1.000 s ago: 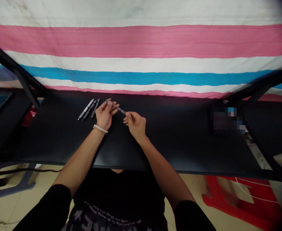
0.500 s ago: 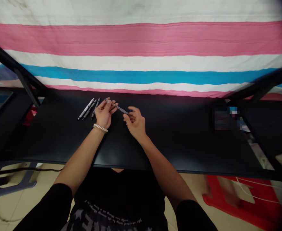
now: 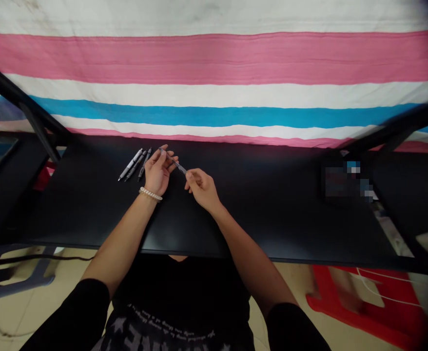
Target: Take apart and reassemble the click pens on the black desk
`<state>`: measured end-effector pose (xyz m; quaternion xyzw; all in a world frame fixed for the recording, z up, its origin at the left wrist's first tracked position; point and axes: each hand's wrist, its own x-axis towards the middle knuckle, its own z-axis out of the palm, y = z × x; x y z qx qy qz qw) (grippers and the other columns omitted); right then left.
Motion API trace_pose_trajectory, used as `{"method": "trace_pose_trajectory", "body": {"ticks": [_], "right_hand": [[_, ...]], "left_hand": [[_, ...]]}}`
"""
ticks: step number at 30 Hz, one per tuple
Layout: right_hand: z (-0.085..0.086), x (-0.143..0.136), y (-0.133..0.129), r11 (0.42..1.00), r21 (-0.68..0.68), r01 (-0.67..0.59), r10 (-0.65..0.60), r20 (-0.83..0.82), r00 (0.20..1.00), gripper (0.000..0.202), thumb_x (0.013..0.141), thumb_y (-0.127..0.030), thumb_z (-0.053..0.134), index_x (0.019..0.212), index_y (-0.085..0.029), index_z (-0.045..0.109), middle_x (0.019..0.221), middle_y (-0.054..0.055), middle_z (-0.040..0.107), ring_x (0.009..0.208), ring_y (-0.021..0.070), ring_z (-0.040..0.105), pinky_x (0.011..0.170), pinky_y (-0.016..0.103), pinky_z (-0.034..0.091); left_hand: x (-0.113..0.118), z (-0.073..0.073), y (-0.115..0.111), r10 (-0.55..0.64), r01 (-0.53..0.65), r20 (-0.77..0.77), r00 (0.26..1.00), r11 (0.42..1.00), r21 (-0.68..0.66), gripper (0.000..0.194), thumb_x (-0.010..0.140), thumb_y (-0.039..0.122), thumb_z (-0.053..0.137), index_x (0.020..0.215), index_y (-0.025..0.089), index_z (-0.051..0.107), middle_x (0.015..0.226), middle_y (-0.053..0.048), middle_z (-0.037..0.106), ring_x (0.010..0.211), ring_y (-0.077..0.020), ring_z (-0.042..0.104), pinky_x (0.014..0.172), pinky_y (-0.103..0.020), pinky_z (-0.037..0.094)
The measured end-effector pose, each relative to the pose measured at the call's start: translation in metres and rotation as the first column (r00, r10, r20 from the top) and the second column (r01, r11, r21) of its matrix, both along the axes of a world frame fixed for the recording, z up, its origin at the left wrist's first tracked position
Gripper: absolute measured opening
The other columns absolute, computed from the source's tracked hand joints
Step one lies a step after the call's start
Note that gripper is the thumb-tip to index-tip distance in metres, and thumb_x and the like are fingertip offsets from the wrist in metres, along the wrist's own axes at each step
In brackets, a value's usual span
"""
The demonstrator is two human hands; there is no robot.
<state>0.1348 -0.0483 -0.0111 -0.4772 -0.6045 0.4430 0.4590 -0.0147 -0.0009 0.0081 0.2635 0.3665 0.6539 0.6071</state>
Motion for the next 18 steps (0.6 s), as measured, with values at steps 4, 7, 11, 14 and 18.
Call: {"method": "trace_pose_trajectory", "body": {"ticks": [4, 7, 11, 14, 18], "right_hand": [[0.0, 0.0, 0.0, 0.997, 0.056, 0.059, -0.06, 0.016, 0.998, 0.045, 0.095, -0.063, 0.046, 0.097, -0.021, 0.061, 0.068, -0.001, 0.065, 0.056, 0.0113, 0.059, 0.056, 0.024, 0.046], [0.001, 0.001, 0.0, 0.991, 0.076, 0.108, -0.112, 0.057, 0.992, 0.044, 0.097, -0.062, 0.044, 0.094, -0.021, 0.06, 0.067, 0.0, 0.064, 0.057, 0.0117, 0.058, 0.058, 0.025, 0.046], [0.001, 0.001, 0.0, 0.988, 0.106, 0.115, -0.122, 0.061, 0.991, 0.041, 0.099, -0.057, 0.043, 0.093, -0.02, 0.06, 0.065, 0.0, 0.063, 0.057, 0.0119, 0.059, 0.059, 0.025, 0.045], [0.0, 0.001, 0.001, 0.988, 0.112, 0.107, -0.115, 0.066, 0.991, 0.039, 0.099, -0.055, 0.043, 0.094, -0.02, 0.06, 0.064, -0.001, 0.063, 0.057, 0.0119, 0.059, 0.058, 0.025, 0.045], [-0.002, 0.001, 0.001, 0.989, 0.116, 0.096, -0.106, 0.087, 0.991, 0.037, 0.1, -0.053, 0.044, 0.094, -0.02, 0.06, 0.065, -0.001, 0.063, 0.056, 0.0117, 0.058, 0.058, 0.024, 0.044]], "left_hand": [[-0.004, 0.013, -0.001, -0.04, 0.047, 0.14, 0.989, 0.998, -0.052, 0.018, 0.095, 0.036, 0.055, 0.084, 0.022, 0.057, 0.058, 0.006, 0.044, 0.045, -0.0074, 0.043, 0.048, -0.02, 0.042], [-0.01, 0.021, -0.003, -0.115, 0.133, 0.156, 0.981, 0.985, -0.109, 0.034, 0.097, 0.049, 0.048, 0.076, 0.022, 0.051, 0.049, 0.008, 0.024, 0.036, -0.0076, 0.02, 0.035, -0.021, 0.02], [-0.017, 0.028, -0.005, -0.182, 0.21, 0.181, 0.967, 0.966, -0.149, 0.031, 0.097, 0.043, 0.044, 0.075, 0.022, 0.049, 0.048, 0.009, 0.018, 0.036, -0.0075, 0.011, 0.035, -0.021, 0.011], [-0.019, 0.031, -0.006, -0.224, 0.247, 0.18, 0.958, 0.962, -0.118, 0.028, 0.096, 0.042, 0.041, 0.078, 0.023, 0.049, 0.049, 0.009, 0.018, 0.036, -0.0075, 0.011, 0.036, -0.021, 0.011], [-0.018, 0.026, -0.005, -0.305, 0.301, -0.036, 0.952, 0.949, -0.09, 0.025, 0.095, 0.047, 0.042, 0.086, 0.024, 0.047, 0.05, 0.01, 0.022, 0.036, -0.0077, 0.013, 0.037, -0.019, 0.013]]}}
